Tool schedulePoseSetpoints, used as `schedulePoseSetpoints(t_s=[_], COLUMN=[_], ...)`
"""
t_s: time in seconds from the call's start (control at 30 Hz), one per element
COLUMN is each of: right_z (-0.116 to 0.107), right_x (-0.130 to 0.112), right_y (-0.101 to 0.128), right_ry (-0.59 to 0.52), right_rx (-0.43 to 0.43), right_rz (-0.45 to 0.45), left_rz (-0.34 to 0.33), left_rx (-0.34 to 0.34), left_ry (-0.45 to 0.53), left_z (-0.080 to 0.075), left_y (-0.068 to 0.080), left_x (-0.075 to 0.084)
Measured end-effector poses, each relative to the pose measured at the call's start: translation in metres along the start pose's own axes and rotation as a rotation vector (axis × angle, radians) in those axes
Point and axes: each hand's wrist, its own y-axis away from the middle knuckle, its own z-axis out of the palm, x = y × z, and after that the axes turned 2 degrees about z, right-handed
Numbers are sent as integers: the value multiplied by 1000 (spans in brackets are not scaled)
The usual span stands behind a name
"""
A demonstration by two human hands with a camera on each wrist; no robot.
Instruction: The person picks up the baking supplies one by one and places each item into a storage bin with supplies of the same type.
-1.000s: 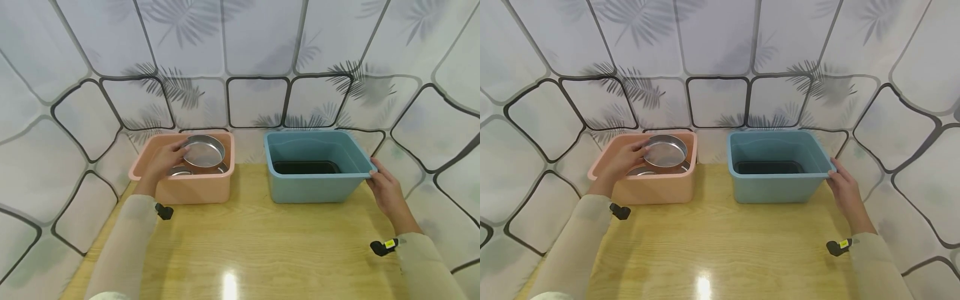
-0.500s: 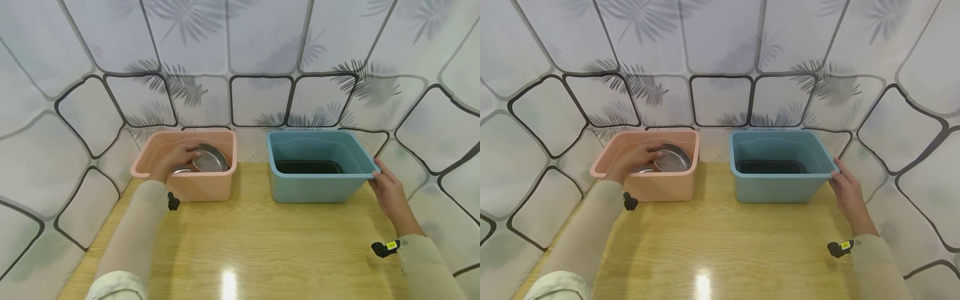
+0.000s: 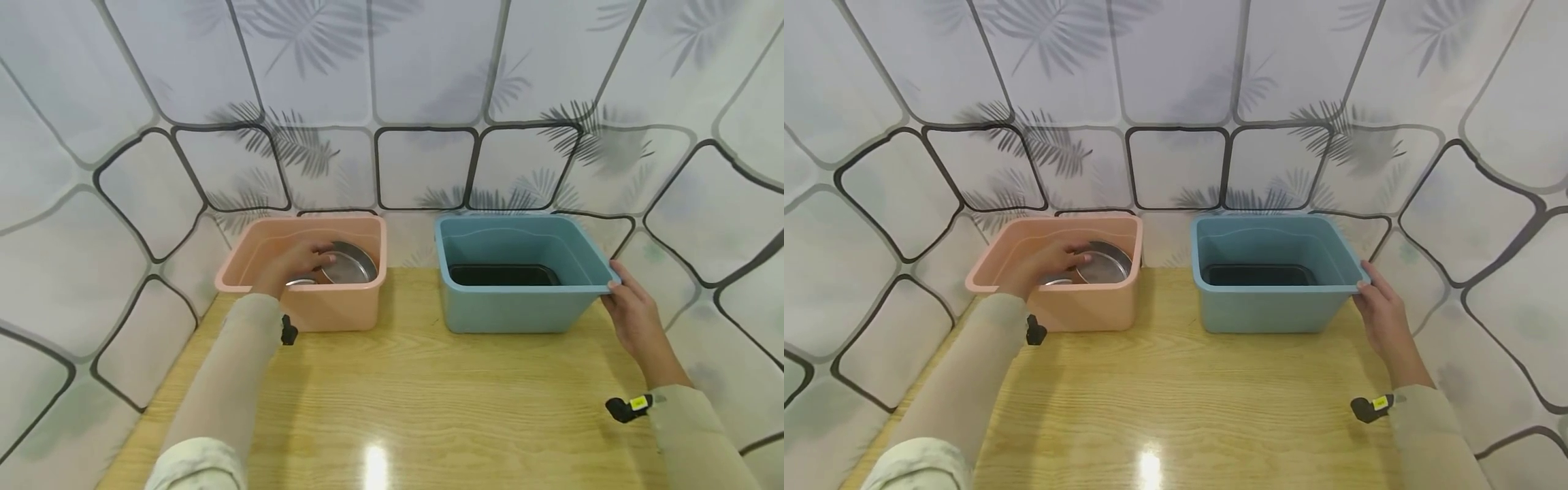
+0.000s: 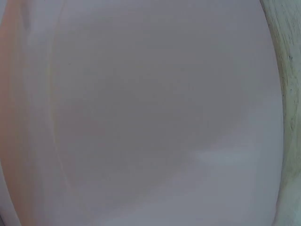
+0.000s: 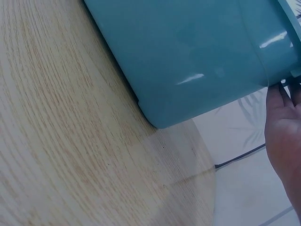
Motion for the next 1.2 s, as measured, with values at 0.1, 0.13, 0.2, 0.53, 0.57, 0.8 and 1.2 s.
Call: schedulePoseSetpoints(t_s=[0.1,0.13,0.2,0.53,0.57,0.8,1.2], right_z=[0,0,1,1,1,1,11], right_x=[0,1,0,-6,-7,-15,-14], right_y=[-3,-4,-5,-6,-6,-1,13], right_ry=[-7,-4,-4,-60,-68,134,906], right_rx=[-4,-5,-2,111,115,198,440], right_rz=[2,2,4,-66,-73,-50,72], left_rz=[-29,-33,-36,-140,-136,-109,-73], left_rx=[19,29,48,221,253,374,520], left_ry=[-20,-11,43,254,238,159,258], left_z=[2,2,2,-15,-17,-24,-2], left_y=[-3,-4,-5,12,14,32,80], left_x=[-2,-3,-4,10,12,17,38])
